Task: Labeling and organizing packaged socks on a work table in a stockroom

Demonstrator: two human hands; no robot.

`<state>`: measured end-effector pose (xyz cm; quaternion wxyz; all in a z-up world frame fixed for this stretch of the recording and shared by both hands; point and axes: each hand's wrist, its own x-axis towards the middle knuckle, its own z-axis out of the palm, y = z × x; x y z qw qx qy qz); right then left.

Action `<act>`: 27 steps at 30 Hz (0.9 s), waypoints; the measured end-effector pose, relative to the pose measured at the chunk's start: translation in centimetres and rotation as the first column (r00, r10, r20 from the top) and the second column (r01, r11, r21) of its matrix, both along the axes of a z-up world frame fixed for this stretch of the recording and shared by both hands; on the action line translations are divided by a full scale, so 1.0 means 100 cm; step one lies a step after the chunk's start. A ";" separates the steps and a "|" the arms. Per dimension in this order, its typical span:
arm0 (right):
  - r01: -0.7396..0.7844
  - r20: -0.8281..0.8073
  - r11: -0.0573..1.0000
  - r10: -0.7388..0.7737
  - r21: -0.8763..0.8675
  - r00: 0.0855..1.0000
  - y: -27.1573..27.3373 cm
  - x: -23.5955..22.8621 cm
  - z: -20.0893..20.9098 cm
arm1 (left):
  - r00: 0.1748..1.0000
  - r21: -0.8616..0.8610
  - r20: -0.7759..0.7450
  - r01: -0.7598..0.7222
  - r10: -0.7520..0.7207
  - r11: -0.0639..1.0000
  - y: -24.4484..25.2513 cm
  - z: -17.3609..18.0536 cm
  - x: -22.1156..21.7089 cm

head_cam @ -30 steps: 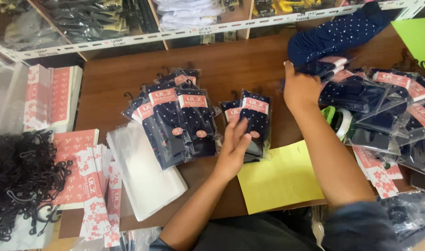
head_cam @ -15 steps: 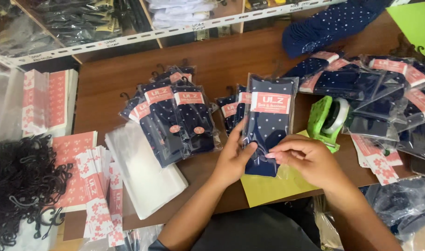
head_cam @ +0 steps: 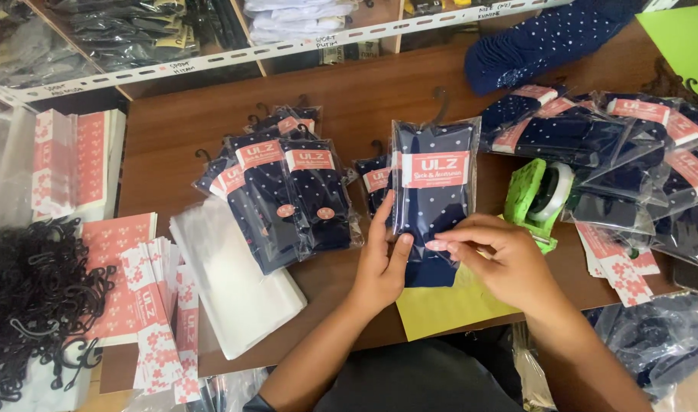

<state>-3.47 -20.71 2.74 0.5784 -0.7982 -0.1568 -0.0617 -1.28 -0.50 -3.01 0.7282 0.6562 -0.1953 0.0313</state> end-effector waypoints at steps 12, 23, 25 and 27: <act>0.156 0.049 0.945 -0.148 -0.289 0.988 0.008 -0.002 -0.010 | 0.994 -0.106 -0.046 0.098 -0.104 0.989 -0.005 -0.036 0.013; -0.301 -0.382 0.269 -0.817 -0.915 0.431 -0.042 -0.057 -0.035 | 0.998 0.063 0.046 -0.038 0.035 0.997 0.010 0.006 0.012; -0.190 -0.358 0.303 -0.788 -0.934 0.501 -0.056 -0.064 -0.067 | 0.999 0.145 0.010 -0.043 0.042 0.989 0.006 -0.005 0.009; 0.285 0.012 0.351 -0.612 -0.892 0.791 -0.071 -0.089 -0.066 | 0.990 0.123 -0.135 0.060 -0.043 0.991 0.010 -0.010 0.000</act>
